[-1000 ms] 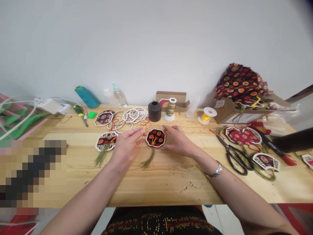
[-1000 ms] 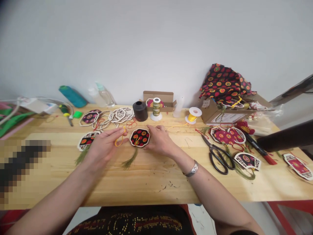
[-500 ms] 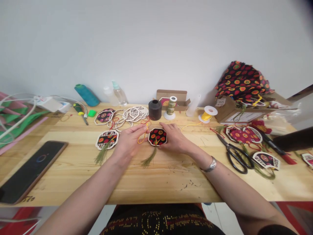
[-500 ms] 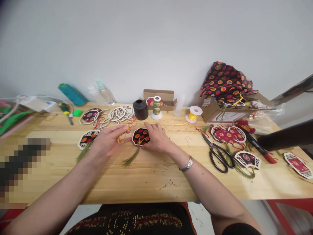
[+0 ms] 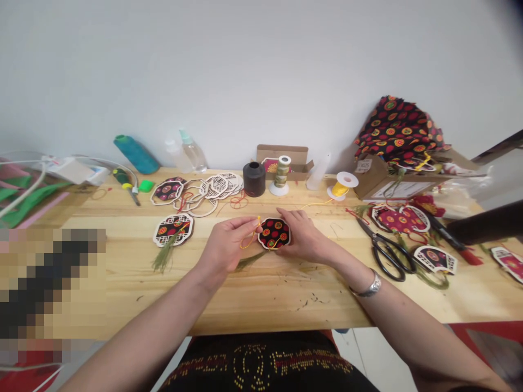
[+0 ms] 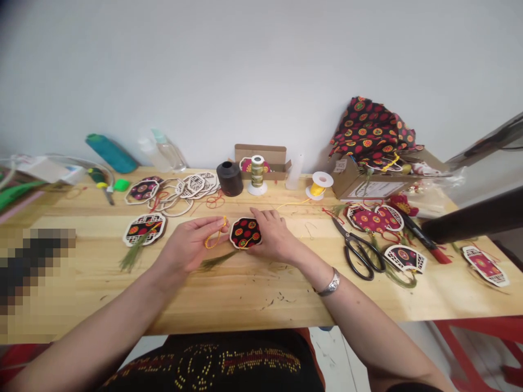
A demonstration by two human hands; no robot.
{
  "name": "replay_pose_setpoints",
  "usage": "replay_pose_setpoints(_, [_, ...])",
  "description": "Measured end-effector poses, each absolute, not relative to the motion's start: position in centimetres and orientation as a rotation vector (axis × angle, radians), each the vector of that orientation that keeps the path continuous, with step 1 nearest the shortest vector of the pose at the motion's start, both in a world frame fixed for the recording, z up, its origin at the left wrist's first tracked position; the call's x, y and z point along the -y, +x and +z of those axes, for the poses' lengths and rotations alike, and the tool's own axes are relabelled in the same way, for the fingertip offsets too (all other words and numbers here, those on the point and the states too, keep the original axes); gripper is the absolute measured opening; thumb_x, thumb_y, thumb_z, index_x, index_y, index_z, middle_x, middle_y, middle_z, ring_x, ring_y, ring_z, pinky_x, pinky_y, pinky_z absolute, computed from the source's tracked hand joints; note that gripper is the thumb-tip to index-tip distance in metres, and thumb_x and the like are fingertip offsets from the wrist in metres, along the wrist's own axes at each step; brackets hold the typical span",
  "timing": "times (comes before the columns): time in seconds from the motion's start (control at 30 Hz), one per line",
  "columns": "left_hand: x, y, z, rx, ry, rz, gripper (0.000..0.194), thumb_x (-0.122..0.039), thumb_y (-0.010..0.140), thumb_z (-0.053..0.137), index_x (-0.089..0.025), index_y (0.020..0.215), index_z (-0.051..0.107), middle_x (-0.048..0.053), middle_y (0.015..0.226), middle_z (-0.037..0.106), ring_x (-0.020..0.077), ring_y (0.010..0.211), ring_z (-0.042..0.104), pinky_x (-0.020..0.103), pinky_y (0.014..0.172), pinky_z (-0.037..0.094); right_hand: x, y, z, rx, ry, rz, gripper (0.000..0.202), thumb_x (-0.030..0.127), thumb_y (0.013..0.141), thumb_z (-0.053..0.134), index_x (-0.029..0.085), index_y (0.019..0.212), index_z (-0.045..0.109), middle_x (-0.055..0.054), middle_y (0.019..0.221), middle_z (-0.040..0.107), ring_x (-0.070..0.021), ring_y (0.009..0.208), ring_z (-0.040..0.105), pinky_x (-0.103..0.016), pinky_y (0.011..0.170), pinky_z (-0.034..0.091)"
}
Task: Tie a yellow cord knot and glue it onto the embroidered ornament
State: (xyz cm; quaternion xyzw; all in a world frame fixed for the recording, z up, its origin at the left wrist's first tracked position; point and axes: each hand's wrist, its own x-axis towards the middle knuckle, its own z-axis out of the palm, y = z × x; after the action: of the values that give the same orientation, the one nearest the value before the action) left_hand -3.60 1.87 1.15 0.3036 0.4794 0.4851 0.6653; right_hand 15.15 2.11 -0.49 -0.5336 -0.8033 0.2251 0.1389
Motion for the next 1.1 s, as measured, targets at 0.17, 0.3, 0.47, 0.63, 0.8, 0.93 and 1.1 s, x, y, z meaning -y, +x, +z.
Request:
replay_pose_setpoints(0.17, [-1.5, -3.1, 1.2, -1.069, 0.703, 1.064, 0.019, -0.024, 0.056, 0.078, -0.012, 0.07, 0.071, 0.003, 0.064, 0.065, 0.0131, 0.066, 0.06, 0.031, 0.071, 0.051, -1.7, 16.2, -0.2, 2.325, -1.523, 0.654, 0.093, 0.038, 0.061, 0.072, 0.014, 0.138, 0.028, -0.016, 0.128, 0.045, -0.0304, 0.115, 0.037, -0.048, 0.094, 0.036])
replay_pose_setpoints(0.3, [-1.4, -3.7, 1.4, -1.1, 0.697, 1.083, 0.018, -0.024, 0.057, 0.078, -0.012, 0.07, 0.071, 0.003, 0.066, 0.065, 0.0131, 0.067, 0.059, 0.032, 0.071, 0.051, -0.8, 15.9, 0.5, 2.276, -1.426, 0.533, 0.067, 0.035, 0.07, 0.068, 0.018, 0.13, 0.043, -0.011, 0.128, 0.046, -0.0276, 0.115, 0.037, -0.045, 0.095, 0.035])
replay_pose_setpoints(0.47, [-1.1, -4.2, 1.3, -1.135, 0.707, 1.119, 0.018, -0.023, 0.056, 0.078, -0.012, 0.068, 0.071, 0.003, 0.064, 0.065, 0.011, 0.063, 0.057, 0.028, 0.07, 0.049, 1.2, 14.2, 0.9, 2.344, -1.388, 0.343, 0.016, 0.021, 0.086, 0.051, 0.02, 0.094, 0.065, -0.008, 0.095, 0.059, -0.0224, 0.092, 0.045, -0.036, 0.077, 0.037])
replay_pose_setpoints(0.63, [-1.0, -3.9, 1.2, -1.107, 0.695, 1.125, 0.018, -0.022, 0.056, 0.078, -0.011, 0.068, 0.071, 0.003, 0.063, 0.064, 0.0105, 0.062, 0.056, 0.027, 0.066, 0.047, 1.7, 12.5, -0.2, 2.644, -1.252, 0.004, 0.014, 0.016, 0.086, 0.049, 0.018, 0.093, 0.061, -0.008, 0.093, 0.059, -0.0226, 0.087, 0.043, -0.036, 0.07, 0.031])
replay_pose_setpoints(0.8, [-1.1, -3.9, 1.2, -1.107, 0.712, 1.129, 0.017, -0.022, 0.057, 0.077, -0.011, 0.068, 0.071, 0.003, 0.062, 0.063, 0.0096, 0.059, 0.054, 0.025, 0.06, 0.044, 1.5, 12.6, -1.0, 2.72, -1.139, -0.176, 0.013, 0.015, 0.087, 0.047, 0.016, 0.081, 0.059, -0.007, 0.087, 0.059, -0.022, 0.085, 0.043, -0.037, 0.071, 0.029])
replay_pose_setpoints(0.93, [-1.1, -4.1, 1.2, -1.127, 0.714, 1.124, 0.018, -0.023, 0.058, 0.077, -0.011, 0.07, 0.07, 0.003, 0.063, 0.064, 0.0096, 0.06, 0.054, 0.024, 0.059, 0.044, 1.7, 14.8, 0.7, 2.705, -1.08, -0.005, 0.014, 0.015, 0.088, 0.046, 0.018, 0.089, 0.059, -0.005, 0.089, 0.06, -0.0204, 0.089, 0.043, -0.035, 0.073, 0.03])
replay_pose_setpoints(1.1, [-1.2, -4.2, 1.4, -1.154, 0.68, 1.11, 0.02, -0.024, 0.056, 0.078, -0.011, 0.07, 0.07, 0.003, 0.063, 0.065, 0.0106, 0.062, 0.056, 0.025, 0.062, 0.045, 2.7, 18.0, 4.9, 2.671, -1.027, 0.231, 0.022, 0.009, 0.087, 0.043, 0.022, 0.092, 0.06, -0.002, 0.092, 0.06, -0.0175, 0.09, 0.044, -0.033, 0.075, 0.03])
